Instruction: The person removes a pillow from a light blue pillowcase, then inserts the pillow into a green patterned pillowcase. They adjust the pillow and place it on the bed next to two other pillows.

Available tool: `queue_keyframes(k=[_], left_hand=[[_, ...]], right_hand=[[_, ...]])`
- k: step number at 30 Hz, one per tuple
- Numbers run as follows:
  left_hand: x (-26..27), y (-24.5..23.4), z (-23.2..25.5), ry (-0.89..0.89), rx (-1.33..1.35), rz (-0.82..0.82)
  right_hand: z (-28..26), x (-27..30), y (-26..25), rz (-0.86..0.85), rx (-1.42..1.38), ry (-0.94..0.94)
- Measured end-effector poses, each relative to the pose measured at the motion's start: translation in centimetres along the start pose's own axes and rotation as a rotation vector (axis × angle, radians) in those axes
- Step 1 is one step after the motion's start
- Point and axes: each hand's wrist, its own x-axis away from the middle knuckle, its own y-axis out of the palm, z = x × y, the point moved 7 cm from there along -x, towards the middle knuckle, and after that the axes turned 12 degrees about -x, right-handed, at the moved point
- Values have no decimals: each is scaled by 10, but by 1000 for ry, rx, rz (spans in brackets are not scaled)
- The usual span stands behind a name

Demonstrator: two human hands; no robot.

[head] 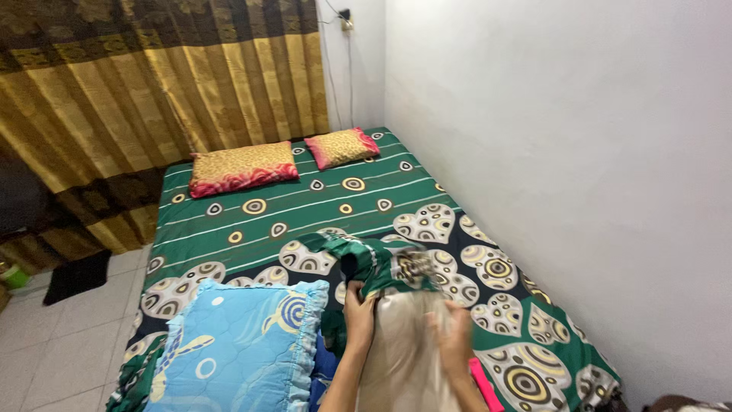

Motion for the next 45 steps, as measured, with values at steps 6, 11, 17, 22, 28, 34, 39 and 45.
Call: queue_keyframes(k=[6, 11, 17, 22, 28, 34, 39, 45], left_hand=[[20, -8, 95, 92, -92, -112], [48, -16, 169, 347, -296, -112], [63, -42, 233, 820, -363, 175], [73, -9, 246, 917, -260, -124], [150, 19, 208, 863, -506, -639], [127, -30, 186, 786, -289, -475], [82, -58, 173, 618, -465, -220], [22, -93, 64, 422, -827, -212]], right_hand=[[-63, 9, 55, -320, 135, 28], [-58, -20, 37, -161, 53, 128], [-88, -45, -6, -52, -441, 125], [-89, -75, -36, 254, -411, 211], [-9, -133, -24, 398, -972, 391], [27, -97, 40, 198, -1339, 451], [-6, -59, 74, 91, -781, 149], [25, -26, 117, -602, -411, 313]])
